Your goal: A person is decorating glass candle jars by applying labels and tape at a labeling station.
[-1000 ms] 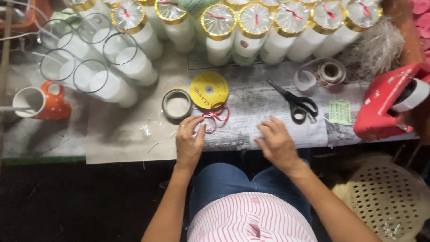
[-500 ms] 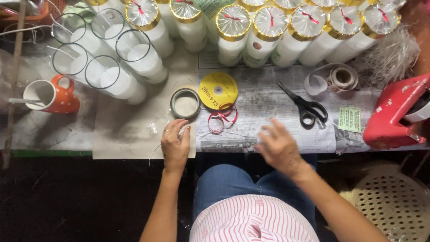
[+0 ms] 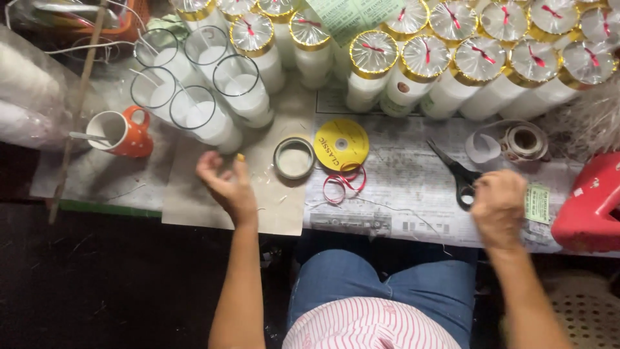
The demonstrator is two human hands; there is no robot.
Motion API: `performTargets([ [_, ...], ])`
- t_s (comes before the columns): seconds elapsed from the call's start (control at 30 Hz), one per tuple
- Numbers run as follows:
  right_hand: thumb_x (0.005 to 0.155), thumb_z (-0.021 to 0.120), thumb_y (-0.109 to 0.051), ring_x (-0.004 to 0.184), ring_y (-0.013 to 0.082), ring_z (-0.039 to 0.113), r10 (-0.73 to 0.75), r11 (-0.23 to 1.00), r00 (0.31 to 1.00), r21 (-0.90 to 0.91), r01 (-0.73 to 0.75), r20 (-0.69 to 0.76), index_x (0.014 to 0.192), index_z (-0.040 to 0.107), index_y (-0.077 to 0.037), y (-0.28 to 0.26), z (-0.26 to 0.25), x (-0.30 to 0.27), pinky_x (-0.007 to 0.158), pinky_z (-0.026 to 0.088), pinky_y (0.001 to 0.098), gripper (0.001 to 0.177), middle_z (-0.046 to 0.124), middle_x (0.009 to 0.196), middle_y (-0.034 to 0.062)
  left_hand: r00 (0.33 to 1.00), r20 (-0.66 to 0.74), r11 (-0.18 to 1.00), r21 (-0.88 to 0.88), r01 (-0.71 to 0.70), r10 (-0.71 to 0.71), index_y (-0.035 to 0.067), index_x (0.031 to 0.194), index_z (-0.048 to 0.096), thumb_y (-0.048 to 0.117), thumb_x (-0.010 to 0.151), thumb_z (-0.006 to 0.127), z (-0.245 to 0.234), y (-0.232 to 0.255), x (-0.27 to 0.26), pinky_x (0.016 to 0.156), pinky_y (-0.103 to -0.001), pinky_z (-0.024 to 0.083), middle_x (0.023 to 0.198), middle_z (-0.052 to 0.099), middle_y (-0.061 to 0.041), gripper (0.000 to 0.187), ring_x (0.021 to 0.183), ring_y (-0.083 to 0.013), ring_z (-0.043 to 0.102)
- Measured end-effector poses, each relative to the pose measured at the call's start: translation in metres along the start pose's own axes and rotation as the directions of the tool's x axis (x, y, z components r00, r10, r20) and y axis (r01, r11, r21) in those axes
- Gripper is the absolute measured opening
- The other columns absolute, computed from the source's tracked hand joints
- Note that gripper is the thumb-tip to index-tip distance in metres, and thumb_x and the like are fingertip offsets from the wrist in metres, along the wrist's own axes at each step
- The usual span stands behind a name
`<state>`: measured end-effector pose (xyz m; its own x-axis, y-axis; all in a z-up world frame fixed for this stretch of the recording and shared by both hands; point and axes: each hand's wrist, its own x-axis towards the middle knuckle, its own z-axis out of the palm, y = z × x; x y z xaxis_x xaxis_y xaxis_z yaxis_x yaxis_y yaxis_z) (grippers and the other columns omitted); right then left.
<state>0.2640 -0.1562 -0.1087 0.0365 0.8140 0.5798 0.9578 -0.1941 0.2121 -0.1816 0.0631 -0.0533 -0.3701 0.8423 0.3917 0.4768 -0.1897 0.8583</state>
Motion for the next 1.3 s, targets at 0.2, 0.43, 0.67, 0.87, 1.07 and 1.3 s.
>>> performTargets([
  [0.2, 0.093, 0.070, 0.003, 0.118, 0.0405, 0.057, 0.190, 0.933, 0.979, 0.297, -0.204, 0.075, 0.106, 0.068, 0.001, 0.047, 0.011, -0.016, 0.112, 0.043, 0.0472, 0.014, 0.066, 0.117, 0.0194, 0.983, -0.095, 0.985, 0.089, -0.147, 0.155, 0.003, 0.152, 0.025, 0.028, 0.077, 0.100, 0.039, -0.109, 0.063, 0.120, -0.048, 0.035, 0.152, 0.041, -0.027, 0.110, 0.143, -0.0437, 0.044],
  [0.43, 0.094, 0.062, -0.001, 0.089, 0.0350, 0.062, 0.211, 0.848, 0.946, 0.435, -0.302, 0.245, 0.106, 0.074, -0.001, 0.021, 0.002, -0.014, 0.083, 0.049, 0.0451, 0.017, 0.070, 0.097, 0.0161, 0.991, -0.023, 0.947, 0.297, -0.121, 0.134, -0.003, 0.159, 0.009, 0.043, 0.085, 0.109, 0.052, -0.192, 0.097, 0.127, -0.054, 0.024, 0.164, 0.024, -0.034, 0.132, 0.153, -0.0508, 0.027],
  [0.67, 0.082, 0.073, -0.020, 0.096, 0.0324, 0.058, 0.306, 0.929, 0.831, 0.044, -0.367, 0.465, 0.104, 0.058, -0.012, -0.001, 0.019, -0.011, 0.063, 0.055, 0.0474, 0.028, 0.059, 0.102, 0.0107, 0.962, 0.043, 0.947, 0.166, -0.274, 0.271, -0.001, 0.147, 0.034, 0.032, 0.077, 0.098, -0.003, -0.003, 0.011, 0.101, -0.053, 0.047, 0.141, 0.050, -0.030, 0.101, 0.125, -0.0485, 0.055],
  [0.87, 0.094, 0.054, -0.006, 0.090, 0.0393, 0.067, 0.320, 0.875, 0.681, 0.071, -0.480, 0.659, 0.116, 0.057, -0.011, -0.004, -0.026, 0.025, 0.072, 0.053, 0.0543, 0.023, 0.070, 0.101, 0.0159, 0.835, 0.498, 0.912, -0.411, -0.010, 0.234, 0.003, 0.140, 0.046, 0.031, 0.058, 0.097, 0.041, 0.087, -0.076, 0.108, -0.034, 0.052, 0.133, 0.062, -0.015, 0.101, 0.123, -0.0275, 0.062],
  [1.07, 0.092, 0.067, -0.001, 0.092, 0.0238, 0.067, 0.338, 0.154, 0.567, 0.550, -0.821, 0.751, 0.136, 0.056, -0.008, 0.031, -0.064, -0.011, 0.059, 0.060, 0.0363, 0.046, 0.070, 0.110, 0.0173, 0.660, 0.663, 0.912, -0.400, -0.088, 0.354, 0.007, 0.141, 0.051, 0.043, 0.056, 0.099, 0.128, 0.099, -0.131, 0.109, -0.047, 0.049, 0.124, 0.063, -0.018, 0.104, 0.121, -0.0379, 0.062],
  [1.3, 0.072, 0.084, -0.006, 0.097, 0.0267, 0.074, 0.264, 0.290, 0.670, 0.606, -0.741, 0.694, 0.140, 0.066, -0.014, 0.032, -0.150, 0.022, 0.068, 0.063, 0.0373, 0.071, 0.078, 0.111, 0.0181, 0.503, 0.779, 0.921, -0.376, -0.102, 0.374, 0.011, 0.148, 0.044, 0.034, 0.055, 0.094, 0.156, 0.092, -0.136, 0.116, -0.047, 0.042, 0.135, 0.056, -0.016, 0.108, 0.132, -0.0352, 0.055],
])
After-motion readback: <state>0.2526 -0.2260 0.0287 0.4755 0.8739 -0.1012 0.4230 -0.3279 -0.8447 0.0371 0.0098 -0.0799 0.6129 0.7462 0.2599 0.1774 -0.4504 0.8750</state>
